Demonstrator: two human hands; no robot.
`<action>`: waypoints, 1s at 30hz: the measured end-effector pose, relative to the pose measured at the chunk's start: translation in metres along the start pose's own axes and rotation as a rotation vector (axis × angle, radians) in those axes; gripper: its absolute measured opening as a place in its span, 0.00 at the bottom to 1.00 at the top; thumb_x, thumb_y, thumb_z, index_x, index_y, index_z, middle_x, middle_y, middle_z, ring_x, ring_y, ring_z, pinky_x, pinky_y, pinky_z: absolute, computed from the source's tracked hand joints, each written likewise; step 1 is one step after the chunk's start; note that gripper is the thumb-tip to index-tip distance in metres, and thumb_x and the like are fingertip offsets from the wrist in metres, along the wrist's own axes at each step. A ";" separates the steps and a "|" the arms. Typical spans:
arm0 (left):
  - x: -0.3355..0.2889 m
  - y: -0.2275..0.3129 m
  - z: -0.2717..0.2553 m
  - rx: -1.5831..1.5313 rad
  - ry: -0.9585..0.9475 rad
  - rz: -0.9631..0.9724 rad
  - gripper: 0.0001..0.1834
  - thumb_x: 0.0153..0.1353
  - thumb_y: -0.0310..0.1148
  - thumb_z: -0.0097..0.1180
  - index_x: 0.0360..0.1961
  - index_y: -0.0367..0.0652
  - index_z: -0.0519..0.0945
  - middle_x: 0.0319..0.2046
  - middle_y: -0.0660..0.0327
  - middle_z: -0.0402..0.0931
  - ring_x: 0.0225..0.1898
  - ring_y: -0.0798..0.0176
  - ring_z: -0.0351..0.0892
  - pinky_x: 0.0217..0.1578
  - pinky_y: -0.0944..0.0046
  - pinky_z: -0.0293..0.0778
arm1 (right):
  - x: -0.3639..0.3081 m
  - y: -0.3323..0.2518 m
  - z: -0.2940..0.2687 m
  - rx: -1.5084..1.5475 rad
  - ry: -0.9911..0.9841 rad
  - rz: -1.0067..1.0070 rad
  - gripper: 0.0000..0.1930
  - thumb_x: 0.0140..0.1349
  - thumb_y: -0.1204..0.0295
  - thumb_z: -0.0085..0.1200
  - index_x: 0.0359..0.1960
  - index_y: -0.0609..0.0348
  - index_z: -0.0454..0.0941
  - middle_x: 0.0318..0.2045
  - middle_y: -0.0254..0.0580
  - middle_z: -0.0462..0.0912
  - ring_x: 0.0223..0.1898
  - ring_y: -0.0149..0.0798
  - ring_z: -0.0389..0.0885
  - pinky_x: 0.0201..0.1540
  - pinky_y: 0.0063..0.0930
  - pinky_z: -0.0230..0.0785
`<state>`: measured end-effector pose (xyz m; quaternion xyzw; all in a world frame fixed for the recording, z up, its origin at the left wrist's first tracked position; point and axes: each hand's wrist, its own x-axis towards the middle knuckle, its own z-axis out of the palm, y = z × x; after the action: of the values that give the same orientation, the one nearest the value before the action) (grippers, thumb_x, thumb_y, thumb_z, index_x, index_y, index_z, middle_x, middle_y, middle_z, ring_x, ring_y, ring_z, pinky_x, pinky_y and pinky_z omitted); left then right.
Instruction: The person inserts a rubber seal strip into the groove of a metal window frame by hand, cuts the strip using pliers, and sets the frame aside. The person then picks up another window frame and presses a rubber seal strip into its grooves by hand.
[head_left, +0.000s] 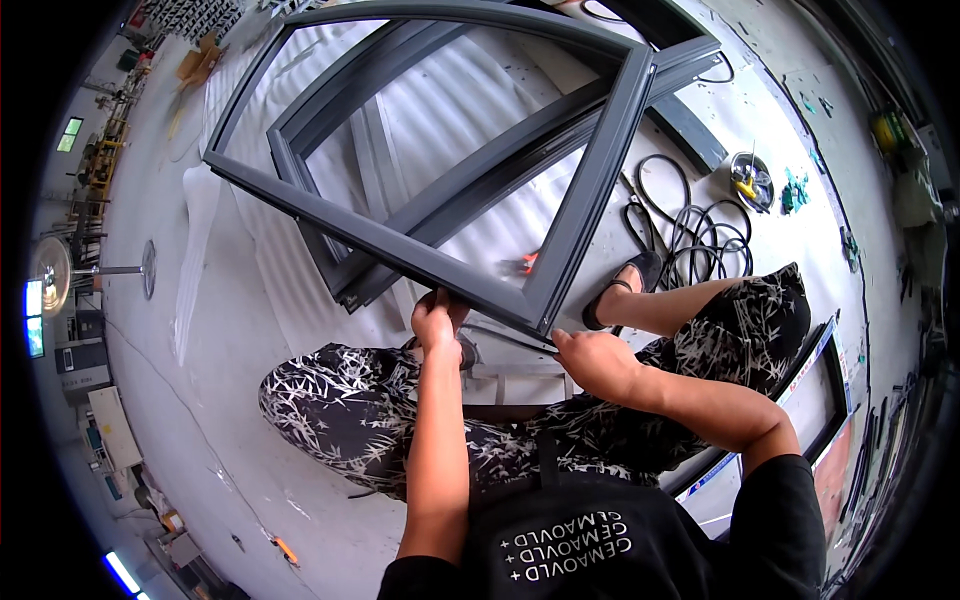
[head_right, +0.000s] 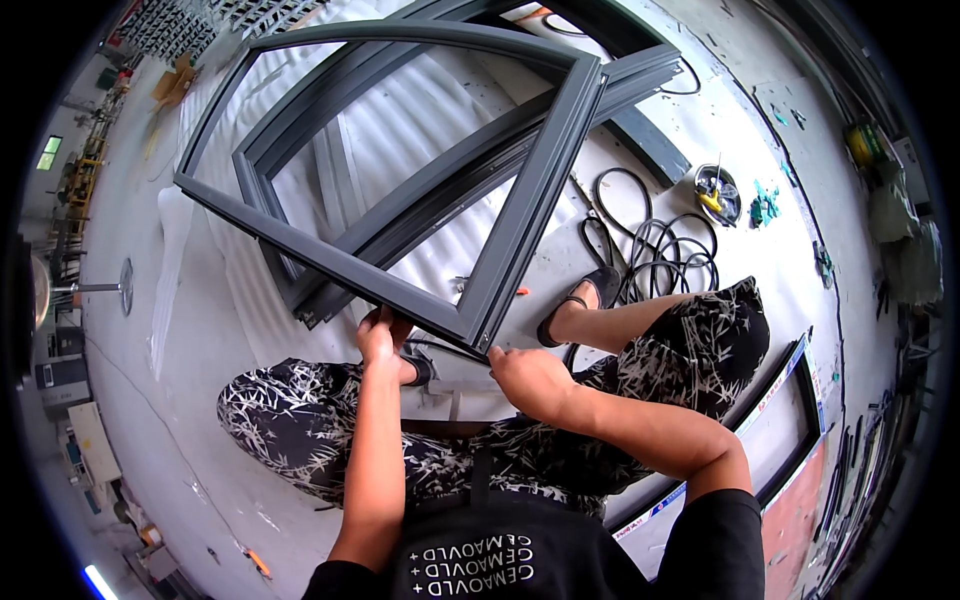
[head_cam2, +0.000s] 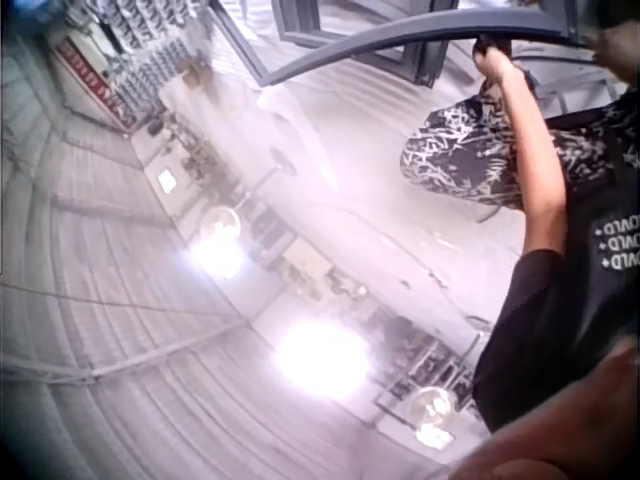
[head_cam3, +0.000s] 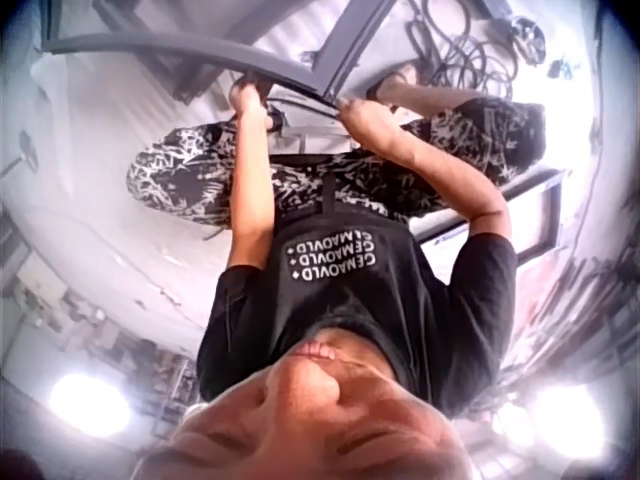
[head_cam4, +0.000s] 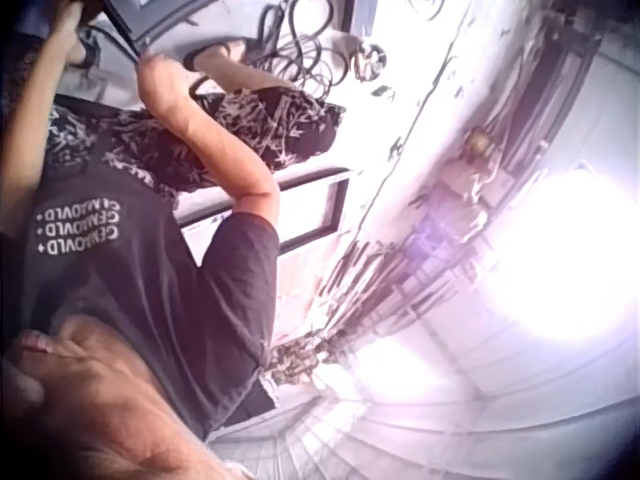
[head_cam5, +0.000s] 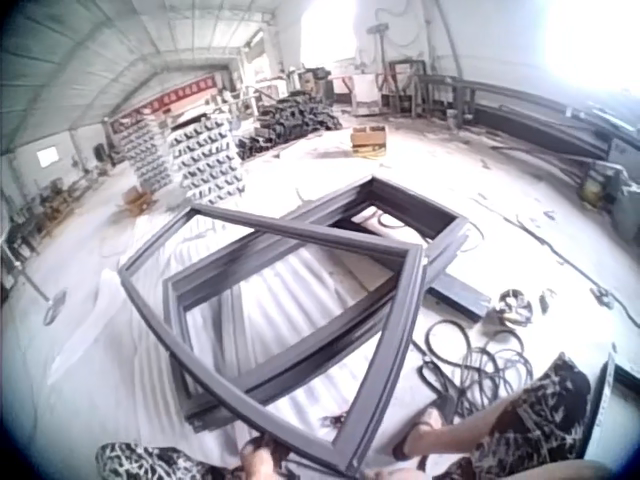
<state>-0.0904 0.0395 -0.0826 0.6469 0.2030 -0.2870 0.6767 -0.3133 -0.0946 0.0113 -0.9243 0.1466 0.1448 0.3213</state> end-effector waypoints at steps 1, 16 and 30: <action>-0.004 -0.001 0.002 0.003 -0.002 -0.004 0.09 0.67 0.30 0.54 0.41 0.33 0.75 0.37 0.57 0.79 0.35 0.61 0.83 0.36 0.62 0.84 | 0.000 0.001 0.001 -0.019 -0.002 0.008 0.08 0.64 0.70 0.47 0.37 0.63 0.71 0.27 0.52 0.82 0.31 0.53 0.83 0.30 0.45 0.75; -0.039 -0.032 0.008 0.159 -0.118 -0.037 0.13 0.68 0.30 0.52 0.47 0.30 0.72 0.37 0.55 0.79 0.34 0.59 0.82 0.42 0.58 0.83 | 0.002 0.007 0.016 -0.134 0.073 -0.049 0.12 0.65 0.63 0.50 0.37 0.61 0.72 0.22 0.45 0.81 0.26 0.50 0.83 0.24 0.42 0.74; -0.063 -0.045 0.012 0.153 -0.201 -0.088 0.13 0.65 0.34 0.59 0.40 0.33 0.76 0.33 0.59 0.80 0.28 0.65 0.80 0.30 0.68 0.79 | 0.002 -0.002 0.004 -0.182 -0.038 -0.015 0.09 0.61 0.75 0.47 0.41 0.66 0.74 0.29 0.48 0.84 0.32 0.48 0.85 0.29 0.38 0.77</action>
<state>-0.1679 0.0351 -0.0749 0.6549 0.1397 -0.3944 0.6293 -0.3115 -0.0908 0.0081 -0.9478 0.1197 0.1726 0.2398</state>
